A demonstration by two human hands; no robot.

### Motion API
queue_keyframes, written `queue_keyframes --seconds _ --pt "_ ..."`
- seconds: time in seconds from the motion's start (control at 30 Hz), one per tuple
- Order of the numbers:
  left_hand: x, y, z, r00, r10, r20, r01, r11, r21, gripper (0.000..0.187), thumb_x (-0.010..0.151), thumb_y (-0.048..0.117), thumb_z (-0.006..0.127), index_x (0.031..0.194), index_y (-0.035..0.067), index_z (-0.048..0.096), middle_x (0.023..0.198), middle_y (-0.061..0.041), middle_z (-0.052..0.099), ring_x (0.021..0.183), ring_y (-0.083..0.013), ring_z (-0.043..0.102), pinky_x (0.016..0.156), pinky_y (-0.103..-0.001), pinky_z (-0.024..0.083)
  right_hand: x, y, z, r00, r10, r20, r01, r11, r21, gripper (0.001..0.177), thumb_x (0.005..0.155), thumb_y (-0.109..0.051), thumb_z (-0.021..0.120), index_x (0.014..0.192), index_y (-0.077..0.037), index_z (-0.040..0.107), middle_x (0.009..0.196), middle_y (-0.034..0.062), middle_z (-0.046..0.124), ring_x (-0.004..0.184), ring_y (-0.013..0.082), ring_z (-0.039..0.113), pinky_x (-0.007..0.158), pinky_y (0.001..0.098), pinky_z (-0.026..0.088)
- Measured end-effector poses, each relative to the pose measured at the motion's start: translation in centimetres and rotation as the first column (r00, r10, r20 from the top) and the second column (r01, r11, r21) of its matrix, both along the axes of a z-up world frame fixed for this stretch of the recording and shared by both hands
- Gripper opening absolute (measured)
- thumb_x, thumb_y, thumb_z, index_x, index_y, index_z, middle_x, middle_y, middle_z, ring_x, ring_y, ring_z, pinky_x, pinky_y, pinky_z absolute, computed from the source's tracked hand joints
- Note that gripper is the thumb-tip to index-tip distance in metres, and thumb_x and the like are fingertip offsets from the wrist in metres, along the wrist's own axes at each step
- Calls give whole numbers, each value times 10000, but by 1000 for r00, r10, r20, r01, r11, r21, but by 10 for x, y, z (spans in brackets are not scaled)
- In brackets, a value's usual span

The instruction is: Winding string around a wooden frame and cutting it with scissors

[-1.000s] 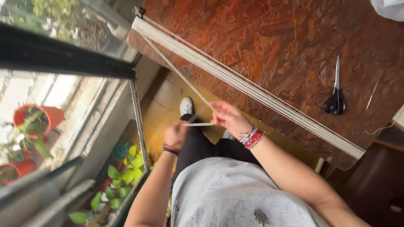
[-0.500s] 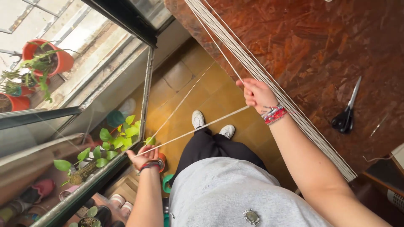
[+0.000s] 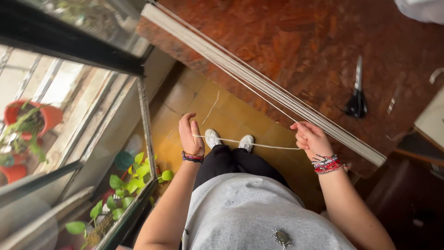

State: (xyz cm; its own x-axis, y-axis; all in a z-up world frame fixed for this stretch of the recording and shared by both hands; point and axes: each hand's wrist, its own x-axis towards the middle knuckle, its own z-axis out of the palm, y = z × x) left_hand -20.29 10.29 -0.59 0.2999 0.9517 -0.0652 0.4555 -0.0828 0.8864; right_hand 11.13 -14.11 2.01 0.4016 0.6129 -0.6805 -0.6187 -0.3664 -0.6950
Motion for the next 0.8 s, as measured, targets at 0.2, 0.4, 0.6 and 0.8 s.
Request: queue_keyframes --seconds 0.2,0.4,0.6,0.8 --pt "71 -66 -39 791 -603 -106 593 797 -109 471 1066 433 444 713 195 646 680 -89 663 785 -384 674 779 -500 566 36 -122 3 937 -336 -94 342 938 56 237 1100 -237 503 1089 -35 627 654 -100 216 516 3 234 432 137 235" --pt "157 -185 -8 247 -965 89 891 190 -412 259 975 387 537 840 232 695 738 -42 735 816 -339 723 829 -475 599 65 -246 -21 830 -496 -256 544 821 172 214 1104 -299 502 1012 -136 606 674 -126 219 512 -8 243 449 135 241" --pt "224 -297 -26 -89 -981 170 890 -155 -429 334 1060 448 478 882 197 608 799 -45 729 832 -317 728 824 -460 579 87 -343 -50 736 -629 -251 676 702 224 213 1097 -320 510 1069 -162 651 701 -126 265 578 -5 271 528 143 284" --pt "270 -350 -32 -136 -979 154 845 -196 -497 323 1062 419 441 909 178 593 798 -100 704 844 -361 707 832 -465 568 113 -387 -79 681 -653 -330 708 703 70 179 1073 -291 560 1040 -135 640 707 -145 345 592 -12 340 548 155 350"
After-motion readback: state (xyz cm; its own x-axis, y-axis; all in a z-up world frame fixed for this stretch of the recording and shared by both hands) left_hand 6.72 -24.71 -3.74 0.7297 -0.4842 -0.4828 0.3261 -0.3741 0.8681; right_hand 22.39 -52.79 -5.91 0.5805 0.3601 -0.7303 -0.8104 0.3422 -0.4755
